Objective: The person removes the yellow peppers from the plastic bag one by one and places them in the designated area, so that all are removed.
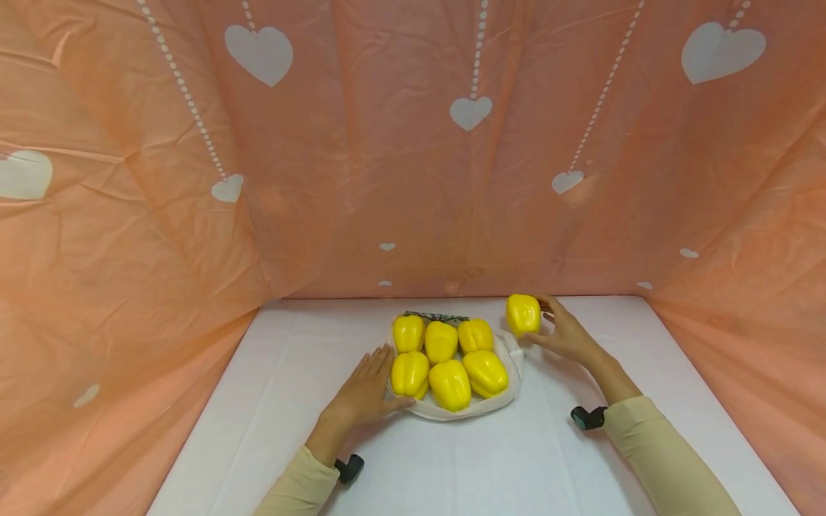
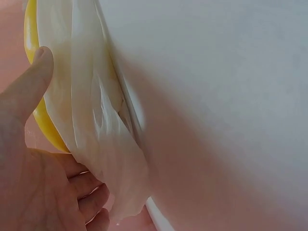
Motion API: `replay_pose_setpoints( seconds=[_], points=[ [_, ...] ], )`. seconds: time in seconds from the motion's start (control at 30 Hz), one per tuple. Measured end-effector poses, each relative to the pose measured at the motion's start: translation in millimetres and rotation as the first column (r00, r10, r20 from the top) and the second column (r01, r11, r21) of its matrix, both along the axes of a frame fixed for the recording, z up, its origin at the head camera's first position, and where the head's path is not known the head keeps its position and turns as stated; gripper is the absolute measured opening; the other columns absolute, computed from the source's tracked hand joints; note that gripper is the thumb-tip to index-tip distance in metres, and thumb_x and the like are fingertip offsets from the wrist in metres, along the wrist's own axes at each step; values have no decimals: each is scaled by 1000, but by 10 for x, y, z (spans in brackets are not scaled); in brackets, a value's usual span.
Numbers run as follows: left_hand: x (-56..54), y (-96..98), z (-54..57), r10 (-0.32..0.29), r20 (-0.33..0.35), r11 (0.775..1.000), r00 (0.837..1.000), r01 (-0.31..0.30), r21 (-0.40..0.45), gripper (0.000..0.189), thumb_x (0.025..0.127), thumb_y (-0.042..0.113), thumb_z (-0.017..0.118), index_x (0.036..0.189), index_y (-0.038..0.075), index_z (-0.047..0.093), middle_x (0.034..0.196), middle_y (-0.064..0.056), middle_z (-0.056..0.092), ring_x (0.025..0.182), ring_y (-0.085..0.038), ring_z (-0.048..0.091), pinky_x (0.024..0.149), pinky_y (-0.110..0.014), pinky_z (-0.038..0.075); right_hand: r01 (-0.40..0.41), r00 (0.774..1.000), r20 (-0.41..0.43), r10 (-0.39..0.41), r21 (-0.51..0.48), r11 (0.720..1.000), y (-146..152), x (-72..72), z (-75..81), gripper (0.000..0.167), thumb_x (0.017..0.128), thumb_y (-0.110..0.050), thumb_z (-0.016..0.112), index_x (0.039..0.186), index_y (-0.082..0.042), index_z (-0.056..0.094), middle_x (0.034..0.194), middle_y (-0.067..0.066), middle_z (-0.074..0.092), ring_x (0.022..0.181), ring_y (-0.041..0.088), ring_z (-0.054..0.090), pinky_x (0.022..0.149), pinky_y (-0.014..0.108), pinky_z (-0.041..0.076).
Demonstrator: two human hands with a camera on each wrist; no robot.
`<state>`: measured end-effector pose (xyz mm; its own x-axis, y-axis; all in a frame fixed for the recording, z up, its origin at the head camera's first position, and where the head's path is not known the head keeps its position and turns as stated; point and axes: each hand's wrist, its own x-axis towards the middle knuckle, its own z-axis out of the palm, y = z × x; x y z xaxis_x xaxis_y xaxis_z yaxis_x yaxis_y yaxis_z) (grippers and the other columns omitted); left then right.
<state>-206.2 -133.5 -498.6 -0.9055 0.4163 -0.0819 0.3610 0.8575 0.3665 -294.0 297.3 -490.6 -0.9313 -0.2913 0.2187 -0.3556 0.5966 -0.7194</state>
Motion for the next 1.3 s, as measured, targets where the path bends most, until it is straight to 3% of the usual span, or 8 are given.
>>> replay_pose_setpoints(
  seconds=[0.3,0.53,0.9,1.3],
  points=[
    [2,2,12,1,19,1000,1000,-1,-1,111,97,61,73,167,-9,21,176,-24,19,164,-37,20,136,-50,14,39,997,61,-40,22,999,74,-31,-69,88,91,-15,88,157,3,34,158,31,43,147,53,41,124,69,33],
    [-9,-6,-20,3,14,1000,1000,-3,5,111,96,61,73,167,-9,21,177,-24,19,165,-36,19,136,-50,15,42,996,82,-44,30,999,115,-52,-127,91,91,-17,87,157,10,31,157,38,42,146,57,41,123,69,33],
    [-6,-8,-28,1,10,1000,1000,-1,7,112,97,63,71,167,-9,21,176,-24,19,164,-37,19,136,-50,15,48,993,107,-53,43,998,159,-82,-191,93,92,-19,87,158,10,28,159,39,39,147,58,40,124,69,32],
    [-9,-11,-23,-3,7,1000,1000,3,3,110,98,61,71,167,-9,21,176,-24,18,165,-37,18,136,-50,14,59,991,119,-66,65,996,160,-34,-156,95,93,-21,87,160,8,26,160,37,37,148,59,37,125,71,29]
  ],
)
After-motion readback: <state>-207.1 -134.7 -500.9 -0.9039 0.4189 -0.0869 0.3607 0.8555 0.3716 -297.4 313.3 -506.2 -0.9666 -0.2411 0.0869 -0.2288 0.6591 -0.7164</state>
